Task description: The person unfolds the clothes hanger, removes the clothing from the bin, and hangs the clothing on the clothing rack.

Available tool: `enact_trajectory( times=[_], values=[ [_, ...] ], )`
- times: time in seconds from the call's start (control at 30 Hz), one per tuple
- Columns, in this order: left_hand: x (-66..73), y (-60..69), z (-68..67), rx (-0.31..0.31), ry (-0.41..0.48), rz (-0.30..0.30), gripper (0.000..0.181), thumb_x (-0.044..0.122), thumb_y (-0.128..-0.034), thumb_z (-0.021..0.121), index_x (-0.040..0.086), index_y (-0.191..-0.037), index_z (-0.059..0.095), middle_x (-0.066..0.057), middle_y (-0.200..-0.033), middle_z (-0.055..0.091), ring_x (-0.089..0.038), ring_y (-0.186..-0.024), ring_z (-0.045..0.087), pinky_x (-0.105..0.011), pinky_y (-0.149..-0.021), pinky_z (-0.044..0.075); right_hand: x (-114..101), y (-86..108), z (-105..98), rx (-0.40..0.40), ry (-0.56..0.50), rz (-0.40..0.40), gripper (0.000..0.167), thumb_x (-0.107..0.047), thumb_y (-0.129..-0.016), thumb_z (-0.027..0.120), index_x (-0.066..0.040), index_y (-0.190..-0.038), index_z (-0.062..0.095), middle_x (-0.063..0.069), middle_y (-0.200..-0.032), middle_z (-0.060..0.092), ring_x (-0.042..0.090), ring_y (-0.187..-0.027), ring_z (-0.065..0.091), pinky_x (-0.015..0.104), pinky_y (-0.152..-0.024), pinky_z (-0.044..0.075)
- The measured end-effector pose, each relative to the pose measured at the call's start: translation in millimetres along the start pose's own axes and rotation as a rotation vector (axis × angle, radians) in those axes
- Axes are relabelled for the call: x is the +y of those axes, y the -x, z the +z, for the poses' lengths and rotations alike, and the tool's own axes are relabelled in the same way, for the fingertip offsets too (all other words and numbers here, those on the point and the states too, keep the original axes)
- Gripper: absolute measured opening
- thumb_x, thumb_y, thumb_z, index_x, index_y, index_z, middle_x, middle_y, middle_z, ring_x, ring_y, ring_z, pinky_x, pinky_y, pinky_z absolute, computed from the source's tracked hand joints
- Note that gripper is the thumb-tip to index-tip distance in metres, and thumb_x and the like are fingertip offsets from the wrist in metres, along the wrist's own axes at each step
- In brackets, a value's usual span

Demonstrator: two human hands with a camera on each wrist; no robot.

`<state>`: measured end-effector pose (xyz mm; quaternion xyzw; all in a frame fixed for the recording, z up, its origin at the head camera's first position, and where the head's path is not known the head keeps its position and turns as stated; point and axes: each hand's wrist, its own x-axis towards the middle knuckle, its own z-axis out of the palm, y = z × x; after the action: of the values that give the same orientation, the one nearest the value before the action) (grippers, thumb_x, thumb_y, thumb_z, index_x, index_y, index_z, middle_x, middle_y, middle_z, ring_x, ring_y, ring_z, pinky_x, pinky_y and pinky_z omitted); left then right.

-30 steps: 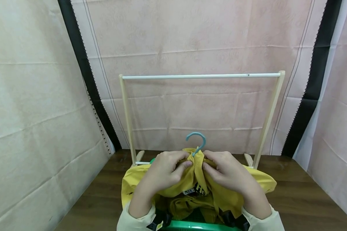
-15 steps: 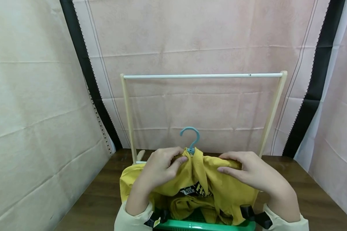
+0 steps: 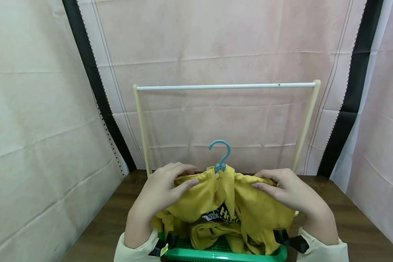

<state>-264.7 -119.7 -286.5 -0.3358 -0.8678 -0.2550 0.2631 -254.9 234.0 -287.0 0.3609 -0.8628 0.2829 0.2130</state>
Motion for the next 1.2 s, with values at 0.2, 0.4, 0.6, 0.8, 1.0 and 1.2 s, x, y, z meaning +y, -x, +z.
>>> enact_trajectory(
  times=[0.2, 0.4, 0.6, 0.8, 1.0, 1.2],
  values=[
    [-8.6, 2.4, -0.7, -0.118, 0.023, -0.011, 0.012, 0.042, -0.0971, 0.066, 0.033, -0.103, 0.072, 0.022, -0.072, 0.059, 0.002, -0.055, 0.043, -0.024, -0.057, 0.043, 1.9, 0.2, 1.8, 0.006, -0.02, -0.018, 0.015, -0.016, -0.094, 0.073, -0.03, -0.1, 0.073, -0.018, -0.087, 0.068, 0.0, -0.061, 0.05, 0.023, -0.056, 0.045],
    [-8.9, -1.4, 3.0, -0.117, -0.003, 0.015, 0.012, 0.041, -0.0981, 0.065, 0.032, -0.092, 0.069, 0.019, -0.056, 0.038, 0.001, -0.047, 0.031, -0.023, -0.049, 0.032, 1.8, -0.4, 1.5, 0.002, -0.026, -0.011, 0.015, -0.016, -0.095, 0.072, -0.029, -0.101, 0.074, -0.018, -0.088, 0.069, 0.0, -0.061, 0.05, 0.023, -0.056, 0.045],
    [-5.3, -3.8, 8.2, -0.089, 0.004, 0.048, 0.02, 0.04, -0.0978, 0.066, 0.03, -0.081, 0.061, 0.018, -0.055, 0.035, 0.001, -0.046, 0.032, -0.022, -0.047, 0.029, -0.1, -3.2, 5.3, 0.015, -0.022, -0.028, 0.017, -0.014, -0.093, 0.074, -0.029, -0.101, 0.075, -0.019, -0.091, 0.07, 0.001, -0.065, 0.055, 0.023, -0.058, 0.047],
    [3.2, -7.3, 16.4, -0.124, 0.092, 0.087, 0.016, 0.035, -0.0991, 0.065, 0.026, -0.087, 0.064, 0.016, -0.06, 0.043, 0.001, -0.048, 0.035, -0.021, -0.048, 0.035, -9.3, -13.1, 18.8, -0.028, -0.077, -0.067, 0.012, -0.018, -0.095, 0.072, -0.029, -0.101, 0.073, -0.018, -0.084, 0.068, -0.001, -0.059, 0.051, 0.023, -0.054, 0.047],
    [10.4, -10.1, 24.1, -0.13, 0.036, 0.089, 0.023, 0.038, -0.0988, 0.065, 0.026, -0.081, 0.057, 0.015, -0.058, 0.035, 0.0, -0.048, 0.033, -0.022, -0.049, 0.033, -18.5, -18.0, 28.5, -0.032, -0.015, -0.043, 0.009, -0.026, -0.095, 0.072, -0.035, -0.098, 0.072, -0.021, -0.074, 0.063, -0.004, -0.052, 0.045, 0.021, -0.046, 0.04],
    [11.4, -10.8, 25.8, -0.131, 0.032, 0.086, 0.024, 0.037, -0.0996, 0.064, 0.026, -0.08, 0.054, 0.014, -0.057, 0.032, -0.001, -0.046, 0.03, -0.022, -0.047, 0.031, -16.9, -22.0, 32.7, -0.064, -0.11, -0.122, 0.01, -0.017, -0.096, 0.071, -0.024, -0.103, 0.073, -0.014, -0.087, 0.069, -0.001, -0.061, 0.054, 0.022, -0.054, 0.048]
  ],
)
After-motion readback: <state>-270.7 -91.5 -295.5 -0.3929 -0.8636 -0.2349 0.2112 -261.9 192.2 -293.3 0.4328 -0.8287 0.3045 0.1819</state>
